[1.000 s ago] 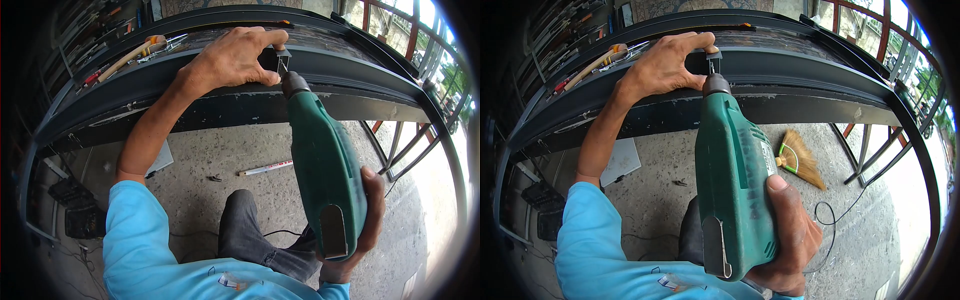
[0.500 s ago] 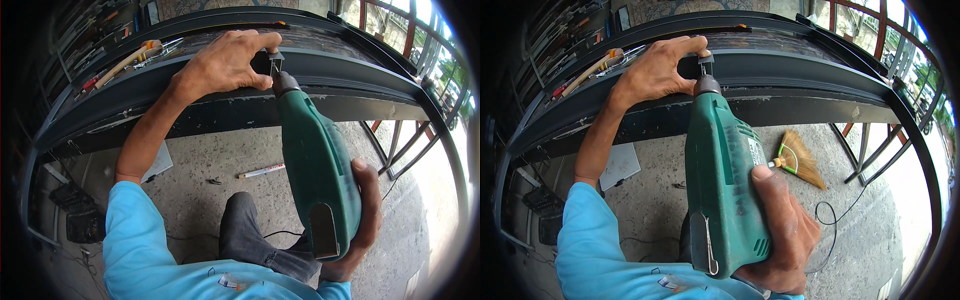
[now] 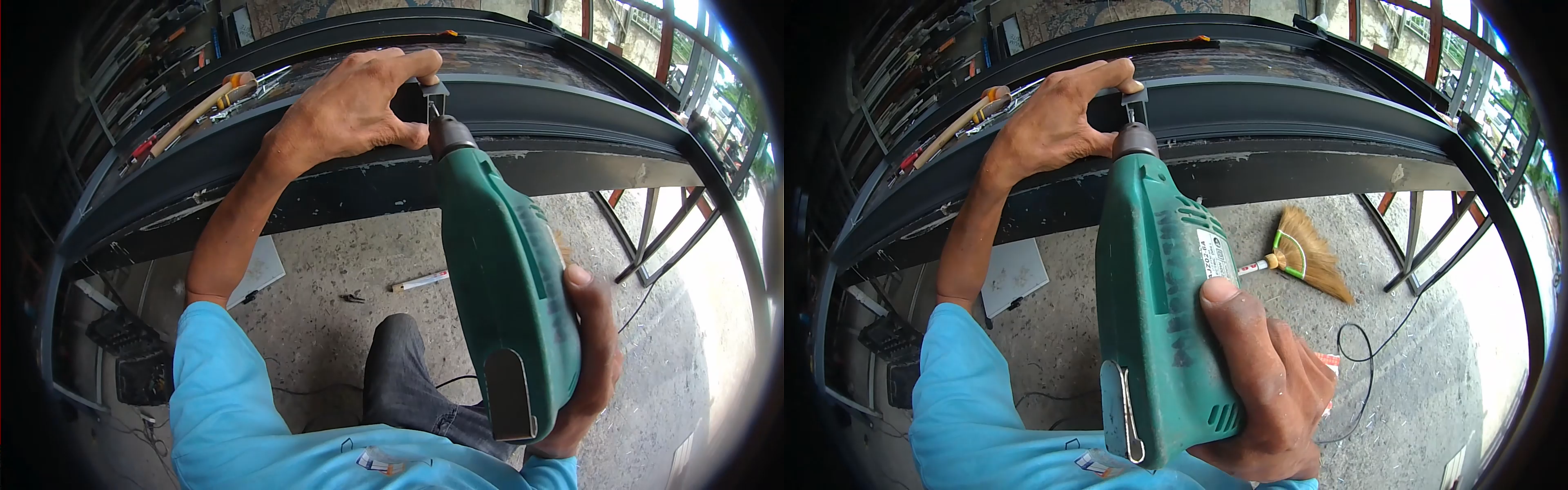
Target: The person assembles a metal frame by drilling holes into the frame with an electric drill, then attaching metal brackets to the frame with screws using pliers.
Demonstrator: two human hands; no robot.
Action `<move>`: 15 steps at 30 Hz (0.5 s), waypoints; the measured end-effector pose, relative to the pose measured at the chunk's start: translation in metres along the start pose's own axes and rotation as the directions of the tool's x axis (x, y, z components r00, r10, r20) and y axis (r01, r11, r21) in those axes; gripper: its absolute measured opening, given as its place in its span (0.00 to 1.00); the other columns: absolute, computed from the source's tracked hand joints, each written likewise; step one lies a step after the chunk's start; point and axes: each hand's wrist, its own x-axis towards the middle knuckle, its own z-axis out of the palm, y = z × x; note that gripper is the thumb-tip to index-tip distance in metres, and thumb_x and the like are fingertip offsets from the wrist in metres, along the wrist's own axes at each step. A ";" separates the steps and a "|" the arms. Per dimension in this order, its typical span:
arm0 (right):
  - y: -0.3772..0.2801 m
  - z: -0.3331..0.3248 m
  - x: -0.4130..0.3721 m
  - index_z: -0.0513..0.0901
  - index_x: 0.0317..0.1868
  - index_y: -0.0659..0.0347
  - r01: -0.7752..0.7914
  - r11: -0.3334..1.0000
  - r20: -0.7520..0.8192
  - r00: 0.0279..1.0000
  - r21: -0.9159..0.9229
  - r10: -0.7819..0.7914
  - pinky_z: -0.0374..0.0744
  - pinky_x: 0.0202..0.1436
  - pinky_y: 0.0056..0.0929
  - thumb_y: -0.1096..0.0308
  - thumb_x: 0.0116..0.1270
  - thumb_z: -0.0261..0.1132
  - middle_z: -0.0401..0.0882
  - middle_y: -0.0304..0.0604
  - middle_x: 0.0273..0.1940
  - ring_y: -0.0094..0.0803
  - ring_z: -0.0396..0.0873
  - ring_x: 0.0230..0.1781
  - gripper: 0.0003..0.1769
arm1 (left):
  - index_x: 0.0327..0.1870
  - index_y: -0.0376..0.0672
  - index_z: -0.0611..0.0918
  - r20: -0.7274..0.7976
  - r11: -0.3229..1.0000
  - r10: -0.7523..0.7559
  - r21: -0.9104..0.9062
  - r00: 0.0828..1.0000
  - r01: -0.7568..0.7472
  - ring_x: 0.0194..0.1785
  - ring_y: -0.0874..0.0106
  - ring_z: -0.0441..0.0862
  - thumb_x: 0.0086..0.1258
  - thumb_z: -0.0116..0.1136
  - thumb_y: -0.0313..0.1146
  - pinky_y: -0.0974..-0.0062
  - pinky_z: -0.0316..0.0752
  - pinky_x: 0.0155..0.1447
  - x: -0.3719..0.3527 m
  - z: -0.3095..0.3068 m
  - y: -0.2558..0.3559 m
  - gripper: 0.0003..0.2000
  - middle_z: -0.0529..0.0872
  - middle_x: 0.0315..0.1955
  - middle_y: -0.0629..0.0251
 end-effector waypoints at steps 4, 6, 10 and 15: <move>0.001 0.003 0.001 0.71 0.66 0.57 -0.010 0.999 -0.008 1.000 0.050 0.011 0.81 0.54 0.35 0.64 0.58 0.74 0.81 0.53 0.50 0.40 0.83 0.49 0.36 | 0.50 0.44 0.78 0.012 1.000 -0.016 0.006 1.000 0.016 0.56 0.58 0.81 0.40 0.78 0.52 0.57 0.72 0.66 0.000 0.000 0.001 0.35 0.84 0.47 0.59; 0.002 0.004 0.001 0.71 0.66 0.57 -0.014 0.997 -0.011 1.000 0.075 0.015 0.81 0.55 0.35 0.64 0.58 0.73 0.81 0.53 0.50 0.40 0.83 0.49 0.35 | 0.49 0.44 0.77 0.019 0.999 -0.032 0.013 0.999 0.032 0.55 0.58 0.81 0.40 0.78 0.53 0.57 0.73 0.66 -0.001 0.000 0.001 0.35 0.84 0.46 0.60; 0.002 0.005 -0.001 0.71 0.66 0.57 -0.028 0.993 -0.020 0.999 0.117 0.031 0.81 0.55 0.35 0.64 0.58 0.73 0.80 0.53 0.51 0.40 0.83 0.50 0.35 | 0.49 0.45 0.77 0.015 1.000 -0.025 0.005 1.000 0.025 0.55 0.58 0.81 0.40 0.78 0.53 0.57 0.73 0.65 0.000 0.001 -0.001 0.35 0.84 0.46 0.61; 0.002 0.006 -0.002 0.72 0.66 0.57 -0.036 0.985 -0.034 0.999 0.170 0.042 0.80 0.56 0.35 0.65 0.59 0.72 0.80 0.53 0.51 0.39 0.82 0.50 0.34 | 0.48 0.45 0.77 -0.002 1.000 -0.024 0.004 1.000 0.024 0.54 0.58 0.81 0.41 0.77 0.53 0.56 0.73 0.65 -0.001 0.004 -0.002 0.34 0.84 0.45 0.61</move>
